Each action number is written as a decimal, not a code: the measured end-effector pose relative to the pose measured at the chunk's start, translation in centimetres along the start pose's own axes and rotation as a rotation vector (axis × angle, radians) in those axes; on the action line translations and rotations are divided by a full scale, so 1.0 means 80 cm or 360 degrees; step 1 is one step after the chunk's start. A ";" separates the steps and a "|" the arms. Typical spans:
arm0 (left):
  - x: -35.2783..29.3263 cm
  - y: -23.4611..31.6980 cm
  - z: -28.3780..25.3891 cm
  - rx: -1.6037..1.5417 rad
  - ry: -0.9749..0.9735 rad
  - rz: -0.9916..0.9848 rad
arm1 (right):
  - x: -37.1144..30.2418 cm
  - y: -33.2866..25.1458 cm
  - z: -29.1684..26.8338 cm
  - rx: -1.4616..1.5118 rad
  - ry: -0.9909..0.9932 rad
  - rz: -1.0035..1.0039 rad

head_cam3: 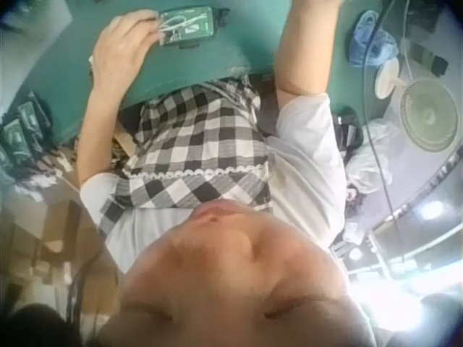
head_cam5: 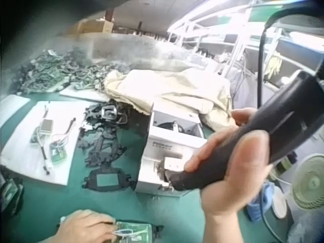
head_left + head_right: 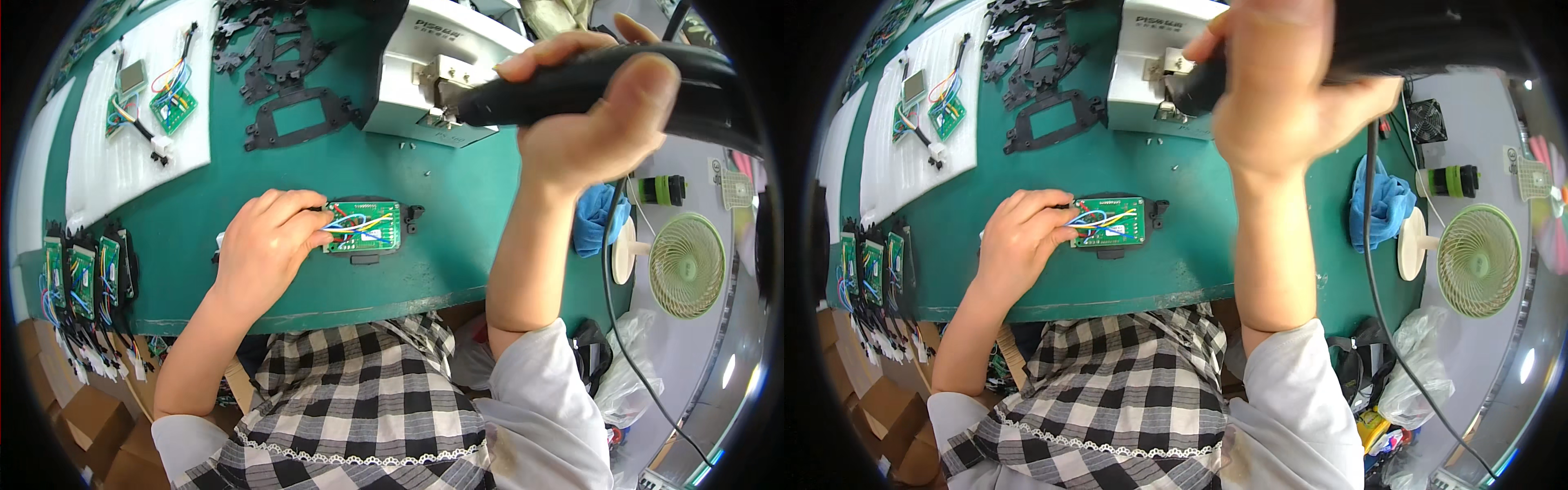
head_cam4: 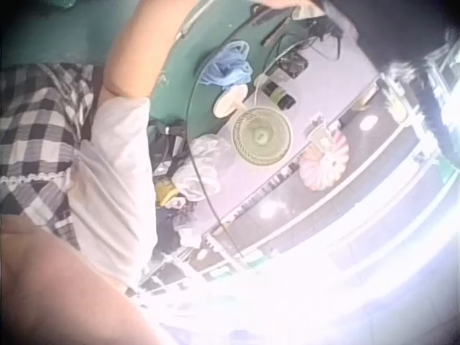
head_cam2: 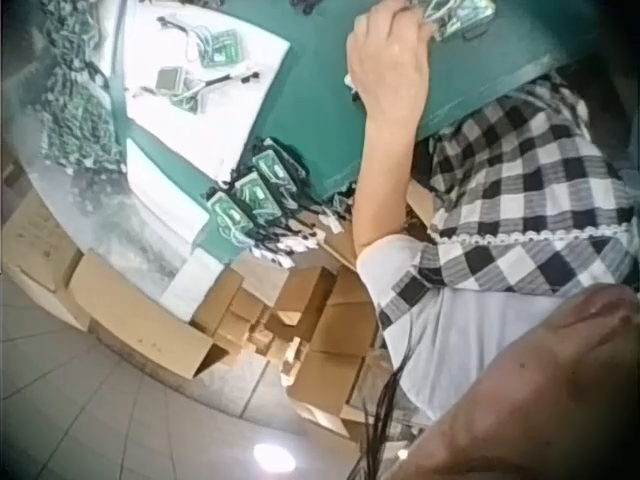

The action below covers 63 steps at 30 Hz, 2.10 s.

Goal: The person assembles electronic circuit boards into plastic frames, securing them with an electric screwdriver.

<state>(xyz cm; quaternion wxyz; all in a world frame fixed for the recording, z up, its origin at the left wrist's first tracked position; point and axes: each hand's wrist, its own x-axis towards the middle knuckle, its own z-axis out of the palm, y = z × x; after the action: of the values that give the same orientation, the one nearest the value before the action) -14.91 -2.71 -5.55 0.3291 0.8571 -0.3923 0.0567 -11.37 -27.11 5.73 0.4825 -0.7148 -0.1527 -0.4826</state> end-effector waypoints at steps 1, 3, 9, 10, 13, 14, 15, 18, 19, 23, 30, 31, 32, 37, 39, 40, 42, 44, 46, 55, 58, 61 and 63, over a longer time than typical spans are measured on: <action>0.001 -0.002 0.001 -0.0011 0.0006 0.0014 | -0.005 -0.011 -0.002 0.0058 -0.0070 0.0192; -0.002 -0.004 0.003 0.0010 0.0024 0.0009 | -0.027 -0.029 -0.002 0.0250 -0.0128 0.0426; -0.004 -0.007 0.012 0.0124 0.0142 0.0031 | -0.089 -0.069 0.034 0.0563 -0.0417 0.0742; -0.003 -0.007 0.011 0.0133 0.0151 0.0057 | -0.093 -0.072 0.040 0.0525 -0.0437 0.0736; -0.003 -0.006 0.009 0.0169 0.0156 0.0068 | -0.103 -0.064 0.054 0.0432 -0.0421 0.0652; -0.003 -0.006 0.009 0.0168 0.0161 0.0066 | -0.105 -0.064 0.055 0.0432 -0.0426 0.0649; -0.003 -0.006 0.009 0.0160 0.0149 0.0064 | -0.107 -0.065 0.057 0.0441 -0.0446 0.0656; -0.006 -0.006 0.008 0.0137 0.0171 0.0058 | -0.112 -0.067 0.061 0.0473 -0.0512 0.0673; -0.006 -0.006 0.008 0.0120 0.0189 0.0058 | -0.112 -0.066 0.062 0.0485 -0.0528 0.0683; -0.007 -0.002 0.006 -0.0176 0.0239 0.0003 | -0.115 -0.066 0.063 0.0529 -0.0588 0.0707; -0.011 -0.005 0.013 0.0145 0.0074 0.0075 | -0.109 -0.062 0.057 0.0417 -0.0587 0.0648; -0.007 -0.001 0.011 0.0113 0.0068 0.0076 | -0.105 -0.054 0.048 0.0558 -0.0260 0.0686; -0.007 0.005 0.007 0.0093 0.0066 0.0059 | -0.093 -0.050 0.041 0.0900 0.0038 0.0823; -0.013 0.019 -0.003 0.0178 -0.0030 0.0014 | -0.062 -0.047 0.002 0.1285 0.0118 0.0867; -0.023 0.013 -0.038 0.0460 0.0158 -0.0049 | -0.059 -0.041 -0.018 0.1192 -0.0044 0.0779; -0.036 0.011 -0.069 0.0652 0.0332 -0.0139 | -0.057 -0.036 -0.029 0.1189 -0.0026 0.0773; -0.071 -0.011 -0.118 0.0988 0.0455 -0.0718 | -0.060 -0.020 -0.044 0.1001 0.0113 0.0810; -0.128 -0.049 -0.151 0.1609 0.0281 -0.0872 | -0.057 -0.014 -0.042 0.1027 0.0262 0.0909; -0.141 -0.041 -0.151 0.1797 0.0246 -0.0822 | -0.061 -0.008 -0.041 0.1053 0.0275 0.0929; 0.081 -0.083 -0.095 0.1215 0.0088 -0.0078 | -0.074 0.005 -0.020 0.1170 0.0287 0.0903; 0.150 -0.132 -0.074 0.1436 0.0079 0.0556 | -0.082 0.010 -0.021 0.1161 0.0293 0.0927; 0.173 -0.170 -0.068 0.1293 -0.0039 0.0544 | -0.086 0.015 -0.030 0.1140 0.0328 0.0997; 0.183 -0.175 -0.075 0.1207 -0.0380 0.0479 | -0.085 0.016 -0.032 0.1143 0.0353 0.1006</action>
<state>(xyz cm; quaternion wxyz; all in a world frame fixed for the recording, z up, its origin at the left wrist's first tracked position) 6.03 -1.68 -3.01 -0.0691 0.8512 -0.4997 0.1447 -15.24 -28.18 -0.47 0.8346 -0.4589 -0.0326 -0.3028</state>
